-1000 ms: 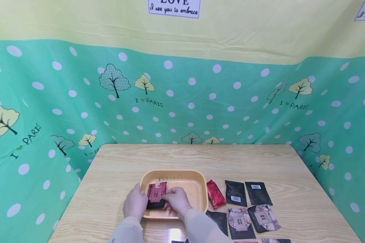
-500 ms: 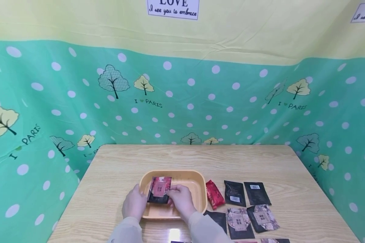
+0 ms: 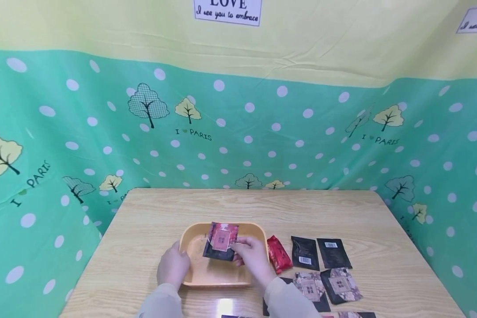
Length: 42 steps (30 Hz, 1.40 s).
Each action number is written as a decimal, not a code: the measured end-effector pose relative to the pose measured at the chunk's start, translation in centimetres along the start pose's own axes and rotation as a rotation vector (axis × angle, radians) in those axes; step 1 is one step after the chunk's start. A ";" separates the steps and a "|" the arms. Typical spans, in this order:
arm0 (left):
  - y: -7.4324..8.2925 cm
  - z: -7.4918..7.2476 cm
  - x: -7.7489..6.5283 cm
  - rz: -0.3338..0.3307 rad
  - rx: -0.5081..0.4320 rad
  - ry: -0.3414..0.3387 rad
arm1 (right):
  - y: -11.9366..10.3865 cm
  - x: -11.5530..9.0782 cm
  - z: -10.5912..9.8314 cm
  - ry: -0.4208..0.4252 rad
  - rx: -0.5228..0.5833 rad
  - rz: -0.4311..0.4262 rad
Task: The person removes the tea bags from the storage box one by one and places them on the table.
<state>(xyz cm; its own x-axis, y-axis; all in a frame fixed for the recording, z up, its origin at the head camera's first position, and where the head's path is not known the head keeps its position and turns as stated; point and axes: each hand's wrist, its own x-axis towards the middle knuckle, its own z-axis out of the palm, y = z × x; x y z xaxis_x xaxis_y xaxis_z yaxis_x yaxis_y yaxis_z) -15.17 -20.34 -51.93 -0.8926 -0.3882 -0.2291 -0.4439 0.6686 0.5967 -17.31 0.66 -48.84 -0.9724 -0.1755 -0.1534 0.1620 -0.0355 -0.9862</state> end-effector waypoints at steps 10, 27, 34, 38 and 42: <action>-0.7 -1.0 0.5 -0.001 -0.059 0.040 | -1.3 -0.7 -2.4 0.023 -0.021 0.112; -2.0 -2.2 1.5 -0.032 -0.068 0.031 | -1.2 -2.9 -5.2 0.032 0.005 0.187; -1.9 -2.4 1.6 -0.026 -0.071 0.052 | -0.6 -4.0 -6.1 -0.008 0.019 0.231; -1.9 -2.4 1.6 -0.021 -0.070 0.066 | -0.2 -4.8 -6.6 -0.040 0.024 0.266; -2.0 -2.4 1.6 -0.026 -0.078 0.068 | 0.2 -5.4 -7.1 -0.067 0.013 0.308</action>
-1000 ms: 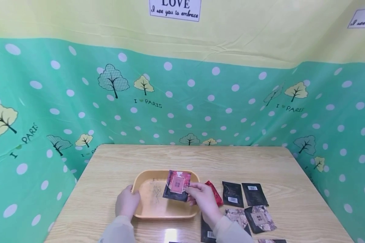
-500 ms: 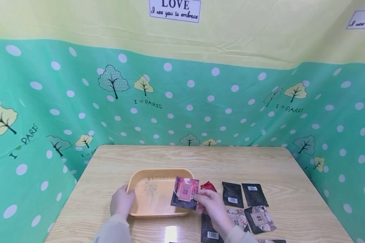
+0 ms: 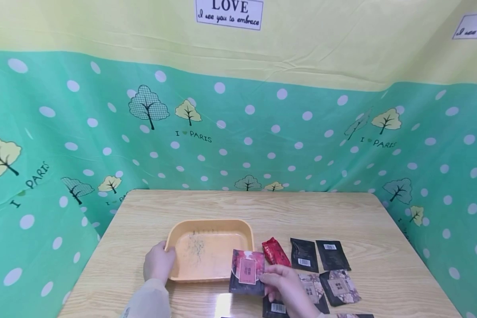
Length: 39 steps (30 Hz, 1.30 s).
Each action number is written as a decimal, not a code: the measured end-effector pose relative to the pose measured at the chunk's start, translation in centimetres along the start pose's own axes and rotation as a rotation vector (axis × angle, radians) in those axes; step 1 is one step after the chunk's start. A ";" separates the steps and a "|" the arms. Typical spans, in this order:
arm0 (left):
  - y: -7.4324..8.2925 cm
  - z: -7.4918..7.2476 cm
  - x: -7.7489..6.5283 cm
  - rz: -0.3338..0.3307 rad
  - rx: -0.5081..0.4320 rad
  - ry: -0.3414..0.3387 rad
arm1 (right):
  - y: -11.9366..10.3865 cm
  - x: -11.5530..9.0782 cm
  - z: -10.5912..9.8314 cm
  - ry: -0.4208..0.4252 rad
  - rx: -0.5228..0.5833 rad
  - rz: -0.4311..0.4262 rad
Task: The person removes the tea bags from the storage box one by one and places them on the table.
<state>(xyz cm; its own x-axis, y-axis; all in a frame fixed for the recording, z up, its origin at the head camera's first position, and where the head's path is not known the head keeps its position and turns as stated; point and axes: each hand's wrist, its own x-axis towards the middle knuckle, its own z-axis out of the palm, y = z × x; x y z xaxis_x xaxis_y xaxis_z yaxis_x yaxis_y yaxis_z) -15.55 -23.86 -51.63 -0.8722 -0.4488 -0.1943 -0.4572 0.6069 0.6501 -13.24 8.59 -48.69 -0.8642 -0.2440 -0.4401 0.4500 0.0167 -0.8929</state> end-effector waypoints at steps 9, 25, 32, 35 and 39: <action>0.0 0.0 0.1 -0.014 -0.015 0.009 | 1.6 -1.0 -0.7 -0.050 -0.022 0.047; 0.2 0.1 0.1 -0.034 -0.074 0.054 | 3.6 -1.4 -1.2 -0.149 -0.218 0.128; 0.2 0.2 0.0 -0.023 -0.095 0.092 | 3.9 -0.6 -1.2 -0.136 -0.256 0.154; 0.1 0.3 0.1 -0.026 -0.103 0.117 | 4.0 -0.3 -1.3 -0.124 -0.279 0.149; 0.0 0.5 0.3 -0.011 -0.100 0.140 | 4.1 0.0 -1.3 -0.114 -0.303 0.140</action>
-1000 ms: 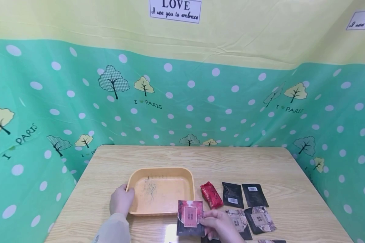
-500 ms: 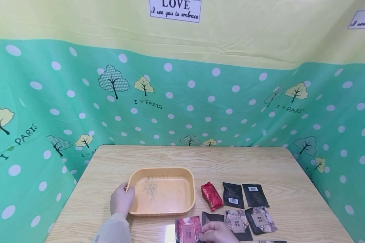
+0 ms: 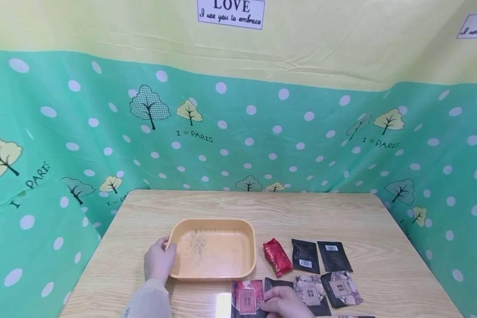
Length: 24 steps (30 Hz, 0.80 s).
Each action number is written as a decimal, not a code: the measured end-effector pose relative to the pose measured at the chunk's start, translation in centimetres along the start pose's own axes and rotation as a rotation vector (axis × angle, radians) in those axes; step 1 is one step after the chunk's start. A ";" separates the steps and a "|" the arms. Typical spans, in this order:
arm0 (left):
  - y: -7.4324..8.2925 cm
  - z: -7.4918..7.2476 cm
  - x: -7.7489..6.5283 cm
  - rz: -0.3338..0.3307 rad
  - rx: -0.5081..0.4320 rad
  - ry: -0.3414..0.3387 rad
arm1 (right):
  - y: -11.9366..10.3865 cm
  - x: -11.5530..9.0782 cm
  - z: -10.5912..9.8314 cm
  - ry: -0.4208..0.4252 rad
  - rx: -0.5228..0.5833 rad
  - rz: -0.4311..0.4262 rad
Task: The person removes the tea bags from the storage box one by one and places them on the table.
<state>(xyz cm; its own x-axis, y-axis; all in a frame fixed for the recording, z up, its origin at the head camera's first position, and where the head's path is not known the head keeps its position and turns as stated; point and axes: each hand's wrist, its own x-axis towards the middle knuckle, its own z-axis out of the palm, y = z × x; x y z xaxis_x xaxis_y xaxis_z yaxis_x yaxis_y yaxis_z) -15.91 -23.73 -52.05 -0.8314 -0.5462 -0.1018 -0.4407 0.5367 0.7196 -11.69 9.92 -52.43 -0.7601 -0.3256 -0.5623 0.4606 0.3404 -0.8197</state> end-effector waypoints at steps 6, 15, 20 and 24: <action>0.0 0.0 0.1 0.011 -0.008 -0.023 | 0.0 0.4 0.2 0.013 -0.004 -0.009; 0.1 0.3 0.2 0.003 -0.025 -0.035 | 0.1 1.2 0.9 0.048 -0.010 -0.032; 0.0 0.4 0.3 0.004 -0.021 -0.038 | 0.1 1.6 1.5 0.093 -0.057 -0.030; 0.1 0.4 0.2 0.003 -0.016 -0.043 | 0.4 1.7 1.9 0.094 -0.127 -0.122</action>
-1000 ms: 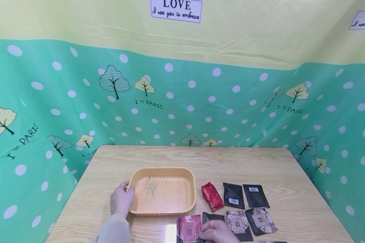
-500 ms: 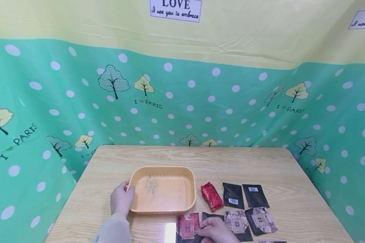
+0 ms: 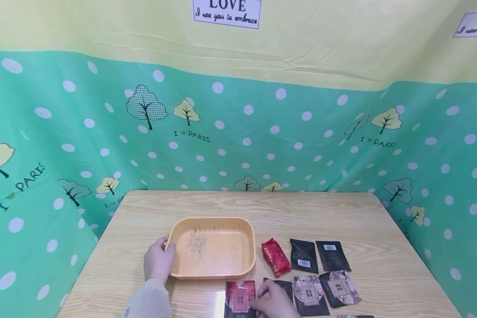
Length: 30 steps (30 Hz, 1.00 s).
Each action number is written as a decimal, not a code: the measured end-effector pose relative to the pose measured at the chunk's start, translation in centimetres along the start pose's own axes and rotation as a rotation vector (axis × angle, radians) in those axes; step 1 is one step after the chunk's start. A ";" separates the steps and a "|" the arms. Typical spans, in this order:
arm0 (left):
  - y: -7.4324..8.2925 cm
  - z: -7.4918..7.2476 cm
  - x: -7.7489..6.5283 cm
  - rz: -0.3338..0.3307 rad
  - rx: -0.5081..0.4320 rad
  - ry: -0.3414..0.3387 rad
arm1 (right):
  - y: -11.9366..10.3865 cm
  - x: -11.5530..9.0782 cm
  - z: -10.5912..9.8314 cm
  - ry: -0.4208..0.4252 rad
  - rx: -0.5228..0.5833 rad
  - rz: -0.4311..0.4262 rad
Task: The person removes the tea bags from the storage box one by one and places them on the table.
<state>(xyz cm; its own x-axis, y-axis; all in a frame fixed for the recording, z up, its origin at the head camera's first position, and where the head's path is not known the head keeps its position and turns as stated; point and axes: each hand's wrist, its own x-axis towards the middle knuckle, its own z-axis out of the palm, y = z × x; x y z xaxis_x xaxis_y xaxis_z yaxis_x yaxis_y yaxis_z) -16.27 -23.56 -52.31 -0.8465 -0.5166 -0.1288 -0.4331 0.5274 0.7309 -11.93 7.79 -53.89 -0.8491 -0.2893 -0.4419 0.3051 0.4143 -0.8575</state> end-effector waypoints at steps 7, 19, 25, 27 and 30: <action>0.2 -0.3 -0.2 0.012 0.038 -0.026 | 0.1 0.1 0.2 -0.001 -0.099 -0.008; 0.5 -0.5 -0.3 0.058 0.113 -0.017 | 0.4 0.3 0.5 0.036 -0.135 -0.067; 0.9 -1.2 -0.6 0.094 0.165 0.029 | 0.1 0.0 -0.7 0.000 -0.014 -0.054; 1.2 -1.5 -0.7 0.115 0.171 0.060 | -0.3 0.0 -1.6 -0.015 0.061 -0.088; 1.8 -2.1 -0.9 0.169 0.169 0.114 | -1.1 -0.2 -3.4 -0.007 0.177 -0.136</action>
<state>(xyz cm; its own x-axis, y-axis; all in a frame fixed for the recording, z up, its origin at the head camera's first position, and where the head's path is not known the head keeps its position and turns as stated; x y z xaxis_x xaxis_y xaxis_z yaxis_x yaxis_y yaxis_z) -15.64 -23.56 -49.47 -0.8751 -0.4791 0.0684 -0.3425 0.7129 0.6119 -13.53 10.39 -51.98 -0.8846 -0.3386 -0.3208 0.2597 0.2136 -0.9418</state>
